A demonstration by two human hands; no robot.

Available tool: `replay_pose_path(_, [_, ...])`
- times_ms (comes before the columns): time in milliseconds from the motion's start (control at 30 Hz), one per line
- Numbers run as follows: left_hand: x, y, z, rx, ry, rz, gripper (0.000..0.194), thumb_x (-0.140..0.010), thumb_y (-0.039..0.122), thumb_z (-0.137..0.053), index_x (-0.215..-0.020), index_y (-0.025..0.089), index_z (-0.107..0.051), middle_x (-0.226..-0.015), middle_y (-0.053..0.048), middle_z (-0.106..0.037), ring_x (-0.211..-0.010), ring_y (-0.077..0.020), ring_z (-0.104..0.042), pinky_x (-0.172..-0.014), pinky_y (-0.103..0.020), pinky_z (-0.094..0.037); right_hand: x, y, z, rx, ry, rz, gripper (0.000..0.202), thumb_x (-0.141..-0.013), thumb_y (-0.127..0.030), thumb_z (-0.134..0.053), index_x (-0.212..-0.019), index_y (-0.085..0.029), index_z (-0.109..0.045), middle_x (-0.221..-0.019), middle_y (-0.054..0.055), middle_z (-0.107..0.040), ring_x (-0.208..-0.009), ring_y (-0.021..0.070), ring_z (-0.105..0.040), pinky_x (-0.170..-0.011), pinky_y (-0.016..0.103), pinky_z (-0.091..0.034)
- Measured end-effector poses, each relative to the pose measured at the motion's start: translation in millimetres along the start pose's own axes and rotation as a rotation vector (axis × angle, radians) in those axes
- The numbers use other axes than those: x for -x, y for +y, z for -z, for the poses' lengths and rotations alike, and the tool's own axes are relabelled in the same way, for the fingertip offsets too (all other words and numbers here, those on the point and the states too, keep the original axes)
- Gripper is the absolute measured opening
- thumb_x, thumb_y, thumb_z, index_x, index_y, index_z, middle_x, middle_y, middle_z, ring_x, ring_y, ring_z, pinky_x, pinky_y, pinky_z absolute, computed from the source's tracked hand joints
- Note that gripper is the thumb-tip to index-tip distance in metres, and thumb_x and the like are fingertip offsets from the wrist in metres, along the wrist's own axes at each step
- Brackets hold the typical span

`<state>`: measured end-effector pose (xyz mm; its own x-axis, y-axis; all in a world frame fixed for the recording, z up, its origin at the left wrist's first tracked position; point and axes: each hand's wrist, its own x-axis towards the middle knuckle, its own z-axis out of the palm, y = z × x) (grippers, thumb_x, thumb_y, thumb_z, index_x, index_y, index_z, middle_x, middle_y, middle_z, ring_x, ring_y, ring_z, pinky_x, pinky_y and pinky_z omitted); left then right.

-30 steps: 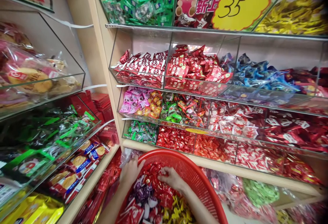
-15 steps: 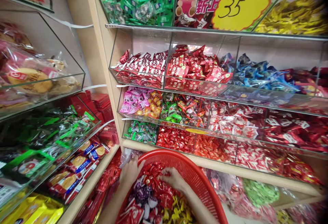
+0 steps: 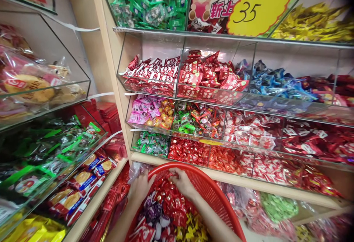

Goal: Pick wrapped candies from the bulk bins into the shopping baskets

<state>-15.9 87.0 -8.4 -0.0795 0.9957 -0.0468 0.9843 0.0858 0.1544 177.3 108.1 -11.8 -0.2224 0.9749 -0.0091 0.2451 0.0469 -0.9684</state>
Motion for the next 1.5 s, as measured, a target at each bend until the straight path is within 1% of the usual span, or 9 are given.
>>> replay_pose_path(167, [-0.6, -0.9, -1.0, 0.014, -0.006, -0.004, 0.057, -0.085, 0.052, -0.016, -0.114, 0.013, -0.046, -0.084, -0.013, -0.067, -0.076, -0.0234, -0.064, -0.065, -0.032, -0.045, -12.1, -5.7, -22.5, 0.111, 0.085, 0.097, 0.019, -0.077, -0.024, -0.045, -0.086, -0.016, -0.060, -0.079, 0.005, -0.064, -0.072, 0.0167, -0.058, -0.068, 0.028, -0.046])
replay_pose_path(267, [-0.7, -1.5, -1.4, 0.021, -0.008, -0.001, 0.058, -0.085, 0.051, -0.015, -0.116, 0.013, -0.046, -0.084, -0.014, -0.067, -0.077, -0.0236, -0.064, -0.065, -0.032, -0.045, -9.9, -15.3, -20.7, 0.190, 0.106, 0.186, 0.019, -0.078, -0.023, -0.046, -0.090, -0.018, -0.059, -0.085, 0.005, -0.064, -0.079, 0.0175, -0.058, -0.073, 0.029, -0.045])
replay_pose_path(467, [-2.9, -2.8, -4.3, 0.018, -0.006, 0.011, 0.060, -0.085, 0.052, -0.015, -0.119, 0.012, -0.044, -0.086, -0.013, -0.067, -0.080, -0.0232, -0.064, -0.067, -0.031, -0.045, -24.0, -30.6, 24.6, 0.314, 0.255, 0.294, 0.023, -0.082, -0.023, -0.038, -0.096, -0.018, -0.056, -0.086, 0.005, -0.060, -0.076, 0.0165, -0.055, -0.072, 0.028, -0.044])
replay_pose_path(567, [-4.4, -4.1, -6.7, 0.023, -0.006, 0.008, 0.060, -0.085, 0.052, -0.015, -0.119, 0.012, -0.044, -0.086, -0.013, -0.067, -0.079, -0.0231, -0.064, -0.067, -0.032, -0.045, -45.6, -26.7, 48.3, 0.489, 0.317, 0.259, 0.032, -0.078, -0.023, -0.044, -0.108, -0.019, -0.051, -0.098, 0.008, -0.055, -0.090, 0.0197, -0.052, -0.081, 0.031, -0.041])
replay_pose_path(667, [-5.1, -5.0, -7.4, 0.026, -0.011, -0.004, 0.059, -0.085, 0.052, -0.015, -0.118, 0.014, -0.044, -0.085, -0.013, -0.068, -0.078, -0.0234, -0.064, -0.066, -0.032, -0.045, -69.7, -20.6, 57.1, 0.713, 0.263, 0.193, 0.051, -0.072, -0.024, -0.053, -0.122, -0.022, -0.044, -0.119, 0.011, -0.044, -0.108, 0.0246, -0.042, -0.090, 0.034, -0.035])
replay_pose_path(800, [-5.8, -5.1, -8.1, 0.016, 0.003, -0.004, 0.058, -0.085, 0.051, -0.016, -0.117, 0.012, -0.046, -0.084, -0.013, -0.067, -0.078, -0.0235, -0.064, -0.063, -0.030, -0.045, -96.6, -18.3, 48.1, 0.851, 0.097, 0.097, 0.061, -0.071, -0.033, -0.056, -0.129, -0.026, -0.037, -0.133, 0.011, -0.032, -0.120, 0.0300, -0.029, -0.089, 0.039, -0.034])
replay_pose_path(1100, [-7.1, -5.1, -11.2, 0.002, 0.000, 0.007, 0.058, -0.085, 0.050, -0.015, -0.118, 0.013, -0.045, -0.085, -0.013, -0.067, -0.079, -0.0228, -0.064, -0.064, -0.030, -0.045, -107.3, -14.8, 34.3, 0.882, 0.151, 0.069, 0.050, -0.068, -0.033, -0.062, -0.116, -0.025, -0.050, -0.120, 0.011, -0.044, -0.110, 0.0304, -0.038, -0.086, 0.037, -0.034])
replay_pose_path(1333, [-7.2, -5.7, -12.5, 0.040, 0.013, 0.011, 0.059, -0.085, 0.051, -0.015, -0.120, 0.013, -0.045, -0.086, -0.013, -0.067, -0.078, -0.0230, -0.064, -0.064, -0.031, -0.045, -111.3, -1.4, 36.7, 0.835, 0.112, -0.033, 0.054, -0.072, -0.038, -0.057, -0.123, -0.026, -0.044, -0.120, 0.011, -0.042, -0.111, 0.0273, -0.041, -0.087, 0.033, -0.034])
replay_pose_path(1500, [-7.6, -5.3, -11.3, 0.035, 0.009, 0.008, 0.059, -0.085, 0.051, -0.017, -0.120, 0.013, -0.045, -0.091, -0.014, -0.066, -0.080, -0.0227, -0.063, -0.065, -0.031, -0.045, -113.6, 6.4, 43.5, 0.653, 0.162, 0.061, 0.042, -0.074, -0.025, -0.052, -0.115, -0.021, -0.049, -0.115, 0.010, -0.049, -0.099, 0.0204, -0.052, -0.085, 0.028, -0.036])
